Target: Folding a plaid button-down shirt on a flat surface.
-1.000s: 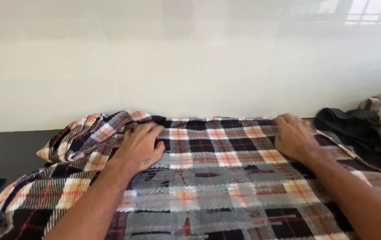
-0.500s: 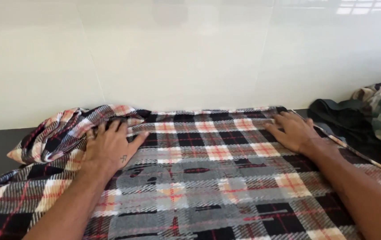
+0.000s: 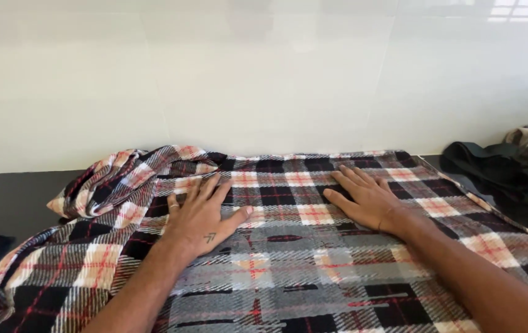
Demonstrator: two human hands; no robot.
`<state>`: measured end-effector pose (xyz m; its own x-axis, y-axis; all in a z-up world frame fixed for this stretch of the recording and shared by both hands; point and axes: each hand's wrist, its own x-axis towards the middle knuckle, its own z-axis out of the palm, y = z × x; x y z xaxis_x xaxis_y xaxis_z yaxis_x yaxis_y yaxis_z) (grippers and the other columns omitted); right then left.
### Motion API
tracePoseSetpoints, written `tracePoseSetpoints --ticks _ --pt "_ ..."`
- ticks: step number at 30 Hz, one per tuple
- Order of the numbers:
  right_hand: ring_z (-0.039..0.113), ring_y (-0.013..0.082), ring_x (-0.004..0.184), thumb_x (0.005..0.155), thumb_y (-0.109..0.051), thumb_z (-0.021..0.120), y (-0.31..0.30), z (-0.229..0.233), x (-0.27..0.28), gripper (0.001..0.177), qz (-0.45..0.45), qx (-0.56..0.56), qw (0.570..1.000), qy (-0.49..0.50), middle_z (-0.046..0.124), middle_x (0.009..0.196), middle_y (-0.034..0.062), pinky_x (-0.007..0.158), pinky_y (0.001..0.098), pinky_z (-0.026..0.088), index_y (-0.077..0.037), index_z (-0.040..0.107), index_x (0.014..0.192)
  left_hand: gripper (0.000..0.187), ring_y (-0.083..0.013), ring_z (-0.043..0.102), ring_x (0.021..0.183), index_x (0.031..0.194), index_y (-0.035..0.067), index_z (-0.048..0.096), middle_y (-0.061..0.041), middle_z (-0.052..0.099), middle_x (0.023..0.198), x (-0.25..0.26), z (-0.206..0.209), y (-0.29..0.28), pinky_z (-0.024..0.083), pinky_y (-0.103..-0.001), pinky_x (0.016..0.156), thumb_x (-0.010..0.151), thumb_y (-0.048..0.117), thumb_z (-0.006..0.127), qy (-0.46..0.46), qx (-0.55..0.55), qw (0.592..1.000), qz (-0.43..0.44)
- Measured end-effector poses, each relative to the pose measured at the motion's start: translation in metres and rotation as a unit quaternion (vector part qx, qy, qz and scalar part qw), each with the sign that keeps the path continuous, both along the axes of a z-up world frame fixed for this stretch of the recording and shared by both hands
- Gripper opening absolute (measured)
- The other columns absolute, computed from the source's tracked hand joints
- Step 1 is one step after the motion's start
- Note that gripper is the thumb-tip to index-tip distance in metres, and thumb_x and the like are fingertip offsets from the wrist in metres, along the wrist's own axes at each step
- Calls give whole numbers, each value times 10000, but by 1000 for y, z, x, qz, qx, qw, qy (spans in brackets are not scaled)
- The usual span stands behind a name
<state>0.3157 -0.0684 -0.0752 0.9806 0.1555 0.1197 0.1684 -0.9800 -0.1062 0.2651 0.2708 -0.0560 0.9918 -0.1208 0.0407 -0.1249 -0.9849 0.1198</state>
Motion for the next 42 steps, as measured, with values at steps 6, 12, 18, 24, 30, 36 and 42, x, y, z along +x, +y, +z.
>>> tracePoseSetpoints --ticks 6,12,18,24,30,36,42 --pt "63 239 1582 892 -784 232 -21 1 -1 835 -21 -21 999 16 100 1718 -82 1234 658 56 -358 217 1610 962 -297 -9 1578 1645 286 52 -32 -61 1718 12 -9 52 16 -645 1229 874 849 173 19 -9 999 36" --pt "74 230 1587 892 -779 261 -58 -16 19 824 -36 -34 999 3 110 1717 -98 1214 682 76 -370 219 1607 936 -221 19 1580 1635 317 42 45 -69 1722 3 4 56 84 -555 1264 857 833 98 36 43 995 80" --pt "104 237 1578 917 -745 284 -44 -6 6 795 -37 -31 999 -8 153 1709 -70 1215 671 105 -336 266 1598 811 -235 331 1518 1628 224 290 -31 259 1695 -6 10 39 291 -567 1258 991 718 205 -21 70 992 99" --pt "483 243 1390 988 -620 390 -9 23 -20 668 -47 -47 997 -45 530 1504 72 1255 519 298 -181 541 1468 869 -406 286 1469 1562 108 352 -169 266 1637 -13 -3 -25 273 -640 1188 976 748 310 -14 -48 999 5" --pt "584 335 1318 992 -554 479 11 1 -19 640 49 57 993 -89 634 1401 197 1177 443 446 -59 618 1373 972 -412 45 1562 1621 193 199 -100 31 1718 -16 -2 -23 95 -726 1191 883 821 280 -8 -14 1000 -8" --pt "126 312 1555 933 -702 369 8 0 -15 823 19 34 999 -23 235 1664 101 1212 636 122 -177 331 1566 998 -386 47 1573 1624 164 191 -150 15 1715 1 -12 -18 108 -701 1201 890 835 277 -9 -4 1000 -11" --pt "33 231 1593 821 -847 273 9 11 -24 965 1 4 999 38 107 1722 -35 1215 695 34 -308 199 1618 1103 -341 0 1569 1627 122 7 -144 -74 1707 19 -13 3 69 -644 1215 873 882 274 -4 -19 1000 20"
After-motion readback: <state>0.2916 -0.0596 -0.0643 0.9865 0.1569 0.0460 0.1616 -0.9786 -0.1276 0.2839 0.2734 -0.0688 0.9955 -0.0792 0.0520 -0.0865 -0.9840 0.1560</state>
